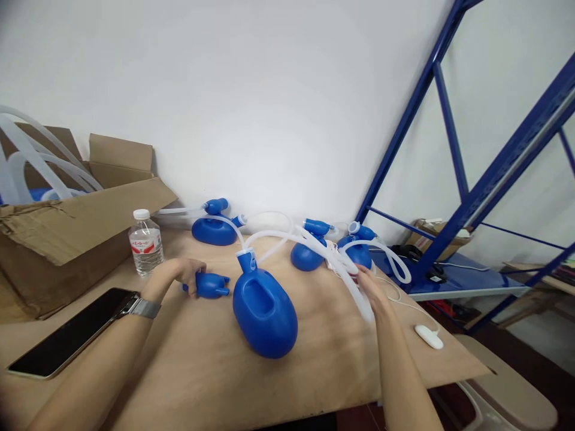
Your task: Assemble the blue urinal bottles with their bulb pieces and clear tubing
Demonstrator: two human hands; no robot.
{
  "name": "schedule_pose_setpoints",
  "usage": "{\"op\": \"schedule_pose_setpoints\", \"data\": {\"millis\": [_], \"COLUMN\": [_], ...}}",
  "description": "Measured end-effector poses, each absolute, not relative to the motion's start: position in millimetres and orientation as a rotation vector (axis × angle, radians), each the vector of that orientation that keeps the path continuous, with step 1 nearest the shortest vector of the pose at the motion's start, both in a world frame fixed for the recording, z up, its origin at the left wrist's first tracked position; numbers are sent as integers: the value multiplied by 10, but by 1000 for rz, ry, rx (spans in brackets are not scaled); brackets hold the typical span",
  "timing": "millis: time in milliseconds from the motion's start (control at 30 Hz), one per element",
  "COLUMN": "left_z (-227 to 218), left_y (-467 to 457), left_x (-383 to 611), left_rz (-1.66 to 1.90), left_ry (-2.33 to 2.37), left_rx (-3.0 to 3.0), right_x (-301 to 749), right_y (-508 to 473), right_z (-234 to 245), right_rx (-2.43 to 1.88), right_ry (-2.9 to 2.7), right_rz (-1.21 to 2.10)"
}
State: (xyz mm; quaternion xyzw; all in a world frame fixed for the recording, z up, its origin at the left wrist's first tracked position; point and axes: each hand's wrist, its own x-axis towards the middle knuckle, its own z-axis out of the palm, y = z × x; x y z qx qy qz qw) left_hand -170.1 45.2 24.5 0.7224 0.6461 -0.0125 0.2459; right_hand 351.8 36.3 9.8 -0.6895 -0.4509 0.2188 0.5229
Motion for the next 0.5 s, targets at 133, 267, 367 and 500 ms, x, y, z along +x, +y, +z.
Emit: {"op": "schedule_pose_setpoints", "data": {"millis": [133, 267, 367, 500], "left_z": [328, 619, 876, 1130], "left_y": [422, 243, 39, -214], "left_x": [-1740, -1972, -2107, -2021], "left_rz": [-167, 47, 525, 1456], "left_ry": [1816, 1832, 1869, 1787], "left_rx": [1955, 2047, 2235, 2327], "right_x": [3461, 3332, 3082, 2582], "right_y": [358, 237, 84, -92], "right_z": [430, 810, 1098, 1349], "right_rx": [-1427, -982, -829, -788], "right_ry": [-941, -856, -942, -1174], "right_rz": [513, 167, -38, -274]}}
